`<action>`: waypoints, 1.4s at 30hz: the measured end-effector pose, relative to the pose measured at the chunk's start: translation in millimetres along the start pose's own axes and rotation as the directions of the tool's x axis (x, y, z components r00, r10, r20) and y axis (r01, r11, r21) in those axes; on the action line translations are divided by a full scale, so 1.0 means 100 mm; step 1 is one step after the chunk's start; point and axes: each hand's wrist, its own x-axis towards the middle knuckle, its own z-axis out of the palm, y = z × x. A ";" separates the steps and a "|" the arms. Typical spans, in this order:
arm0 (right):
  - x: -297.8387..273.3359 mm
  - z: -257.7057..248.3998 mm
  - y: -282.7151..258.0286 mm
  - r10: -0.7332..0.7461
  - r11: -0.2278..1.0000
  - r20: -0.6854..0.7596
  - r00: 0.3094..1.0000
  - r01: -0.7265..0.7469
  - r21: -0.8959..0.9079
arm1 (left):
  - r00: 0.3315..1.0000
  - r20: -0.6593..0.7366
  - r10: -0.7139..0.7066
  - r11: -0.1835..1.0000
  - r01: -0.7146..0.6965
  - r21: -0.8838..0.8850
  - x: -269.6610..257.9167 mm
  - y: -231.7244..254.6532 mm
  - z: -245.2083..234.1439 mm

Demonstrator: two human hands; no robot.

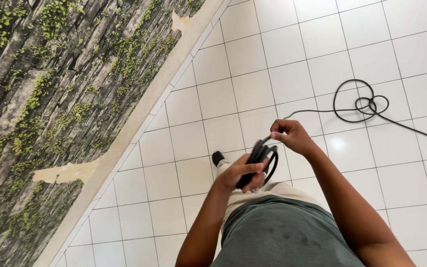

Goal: The person unplugs a power cord from a power strip and a wall outlet, coils it by hand, and then places the coiled cord on a cluttered desk.

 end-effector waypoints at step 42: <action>0.52 -0.29 0.70 0.205 0.890 -0.261 0.944 -0.290 -0.352 | 0.754 -0.171 0.634 0.724 -0.657 -0.213 -0.36 0.55 -0.51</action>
